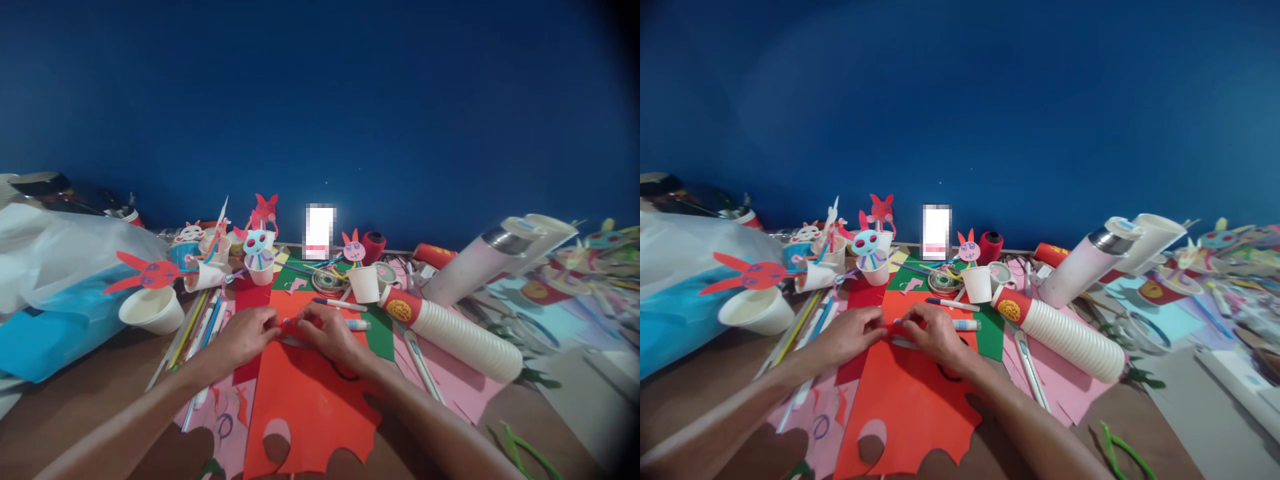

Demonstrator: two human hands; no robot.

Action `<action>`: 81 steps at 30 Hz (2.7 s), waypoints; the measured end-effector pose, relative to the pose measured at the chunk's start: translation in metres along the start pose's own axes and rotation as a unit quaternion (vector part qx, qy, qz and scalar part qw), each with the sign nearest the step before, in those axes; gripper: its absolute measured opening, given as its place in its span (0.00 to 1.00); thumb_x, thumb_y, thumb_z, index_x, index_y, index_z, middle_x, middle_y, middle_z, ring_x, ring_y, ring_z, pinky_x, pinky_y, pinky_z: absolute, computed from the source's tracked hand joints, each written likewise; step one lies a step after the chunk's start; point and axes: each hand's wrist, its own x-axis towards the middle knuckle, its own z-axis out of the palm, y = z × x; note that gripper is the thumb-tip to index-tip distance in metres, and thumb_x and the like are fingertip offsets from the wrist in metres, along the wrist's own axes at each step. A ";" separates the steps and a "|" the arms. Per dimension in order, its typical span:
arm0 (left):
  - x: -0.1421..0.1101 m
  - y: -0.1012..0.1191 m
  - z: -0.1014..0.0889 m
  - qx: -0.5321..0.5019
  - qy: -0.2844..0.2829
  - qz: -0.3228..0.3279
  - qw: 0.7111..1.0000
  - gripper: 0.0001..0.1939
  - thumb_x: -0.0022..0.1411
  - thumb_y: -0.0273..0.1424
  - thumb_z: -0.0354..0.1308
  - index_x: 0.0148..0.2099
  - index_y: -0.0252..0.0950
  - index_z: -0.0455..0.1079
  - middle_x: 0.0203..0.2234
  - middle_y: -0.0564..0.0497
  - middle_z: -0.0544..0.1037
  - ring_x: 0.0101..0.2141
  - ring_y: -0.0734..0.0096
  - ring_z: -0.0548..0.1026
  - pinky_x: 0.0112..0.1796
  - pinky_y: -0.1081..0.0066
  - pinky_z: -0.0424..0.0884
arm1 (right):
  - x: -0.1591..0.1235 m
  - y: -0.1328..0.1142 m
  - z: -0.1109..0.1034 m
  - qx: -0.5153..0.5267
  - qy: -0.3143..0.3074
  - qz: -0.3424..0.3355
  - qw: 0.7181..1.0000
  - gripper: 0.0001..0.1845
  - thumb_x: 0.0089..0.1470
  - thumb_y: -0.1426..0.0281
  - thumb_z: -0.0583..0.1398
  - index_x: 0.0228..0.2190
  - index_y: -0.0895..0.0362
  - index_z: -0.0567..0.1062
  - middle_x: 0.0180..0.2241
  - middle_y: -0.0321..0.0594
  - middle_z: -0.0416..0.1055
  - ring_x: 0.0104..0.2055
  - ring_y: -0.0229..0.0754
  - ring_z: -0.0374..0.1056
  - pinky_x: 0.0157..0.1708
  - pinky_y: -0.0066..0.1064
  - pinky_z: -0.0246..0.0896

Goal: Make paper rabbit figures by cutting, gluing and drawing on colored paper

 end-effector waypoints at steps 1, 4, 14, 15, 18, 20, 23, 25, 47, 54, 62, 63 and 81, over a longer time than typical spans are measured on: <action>0.000 0.002 -0.001 -0.045 0.011 0.002 0.999 0.08 0.54 0.34 0.51 0.27 0.37 0.65 0.21 0.54 0.71 0.24 0.72 0.68 0.25 0.74 0.56 | 0.001 -0.001 -0.001 0.050 -0.005 0.014 0.999 0.03 0.50 0.74 0.56 0.26 0.57 0.70 0.26 0.34 0.69 0.29 0.36 0.64 0.29 0.26 0.55; 0.002 0.009 0.000 -0.222 0.007 -0.016 0.975 0.08 0.54 0.34 0.51 0.27 0.36 0.64 0.19 0.55 0.70 0.22 0.75 0.68 0.24 0.75 0.60 | 0.004 -0.002 -0.005 0.188 0.006 0.056 0.981 0.03 0.50 0.72 0.56 0.26 0.57 0.70 0.25 0.34 0.67 0.28 0.36 0.63 0.29 0.27 0.56; 0.006 0.010 0.009 -0.467 -0.028 -0.113 0.876 0.08 0.53 0.32 0.53 0.34 0.33 0.66 0.22 0.49 0.77 0.23 0.71 0.75 0.23 0.75 0.67 | 0.007 -0.007 -0.013 0.346 0.010 0.135 0.928 0.07 0.45 0.66 0.61 0.25 0.57 0.69 0.24 0.33 0.68 0.27 0.33 0.63 0.30 0.25 0.59; 0.007 0.009 0.010 -0.466 -0.030 -0.109 0.878 0.09 0.53 0.32 0.52 0.35 0.32 0.67 0.21 0.49 0.77 0.23 0.71 0.75 0.23 0.75 0.67 | 0.007 -0.007 -0.013 0.345 0.010 0.135 0.929 0.07 0.45 0.67 0.61 0.25 0.58 0.69 0.25 0.33 0.68 0.27 0.33 0.64 0.30 0.25 0.59; 0.008 0.006 0.013 -0.458 -0.033 -0.101 0.882 0.11 0.55 0.32 0.49 0.39 0.32 0.67 0.20 0.49 0.77 0.24 0.71 0.76 0.25 0.74 0.68 | 0.007 -0.005 -0.013 0.327 0.012 0.122 0.937 0.05 0.47 0.69 0.59 0.26 0.58 0.70 0.25 0.33 0.70 0.28 0.33 0.65 0.31 0.25 0.59; 0.009 0.005 0.015 -0.449 -0.036 -0.103 0.887 0.13 0.56 0.32 0.49 0.41 0.31 0.67 0.21 0.49 0.78 0.23 0.72 0.75 0.25 0.74 0.68 | 0.008 -0.004 -0.013 0.301 0.012 0.105 0.948 0.03 0.47 0.70 0.58 0.26 0.57 0.70 0.26 0.33 0.70 0.29 0.34 0.65 0.32 0.25 0.60; 0.009 0.006 0.017 -0.439 -0.043 -0.104 0.891 0.14 0.55 0.31 0.50 0.43 0.31 0.66 0.21 0.49 0.78 0.21 0.73 0.74 0.24 0.74 0.68 | 0.008 -0.006 -0.016 0.239 0.007 0.075 0.968 0.04 0.49 0.70 0.57 0.27 0.57 0.71 0.26 0.34 0.71 0.29 0.35 0.66 0.31 0.26 0.61; 0.009 0.007 0.018 -0.439 -0.048 -0.101 0.892 0.16 0.54 0.32 0.51 0.45 0.31 0.64 0.21 0.50 0.77 0.20 0.73 0.74 0.22 0.74 0.67 | 0.008 -0.009 -0.017 0.173 0.007 0.057 0.983 0.05 0.49 0.71 0.56 0.27 0.57 0.72 0.25 0.33 0.71 0.28 0.35 0.66 0.29 0.25 0.60; 0.004 0.019 0.016 -0.434 -0.072 -0.051 0.896 0.09 0.50 0.27 0.53 0.33 0.32 0.73 0.19 0.54 0.72 0.20 0.76 0.71 0.25 0.75 0.67 | -0.003 -0.031 -0.022 -0.136 0.022 -0.102 0.985 0.06 0.52 0.74 0.55 0.27 0.56 0.72 0.27 0.34 0.70 0.33 0.37 0.63 0.34 0.29 0.49; 0.003 0.019 0.016 -0.466 -0.079 -0.051 0.880 0.10 0.51 0.26 0.53 0.36 0.32 0.73 0.19 0.53 0.72 0.20 0.76 0.71 0.25 0.75 0.68 | -0.004 -0.029 -0.019 -0.157 0.040 -0.113 0.980 0.05 0.51 0.75 0.56 0.27 0.56 0.70 0.28 0.35 0.69 0.33 0.38 0.63 0.34 0.31 0.47; 0.002 0.029 0.012 -0.533 -0.077 -0.061 0.840 0.09 0.51 0.25 0.54 0.35 0.32 0.73 0.24 0.50 0.76 0.27 0.71 0.74 0.29 0.73 0.70 | -0.005 -0.030 -0.017 -0.161 0.057 -0.094 0.981 0.03 0.50 0.75 0.55 0.27 0.56 0.68 0.27 0.35 0.68 0.33 0.39 0.62 0.36 0.31 0.48; 0.002 0.030 0.012 -0.539 -0.075 -0.067 0.836 0.09 0.50 0.25 0.55 0.35 0.32 0.73 0.24 0.50 0.77 0.27 0.71 0.74 0.28 0.73 0.70 | -0.005 -0.031 -0.017 -0.160 0.059 -0.093 0.981 0.03 0.50 0.75 0.55 0.27 0.56 0.68 0.28 0.35 0.68 0.33 0.39 0.62 0.36 0.32 0.49; 0.005 0.028 0.019 -0.560 -0.034 -0.117 0.819 0.08 0.52 0.32 0.57 0.29 0.31 0.69 0.20 0.50 0.76 0.23 0.71 0.75 0.25 0.74 0.69 | 0.003 -0.018 -0.017 0.154 0.086 0.049 0.983 0.05 0.51 0.69 0.54 0.30 0.56 0.68 0.27 0.34 0.65 0.29 0.36 0.60 0.30 0.27 0.54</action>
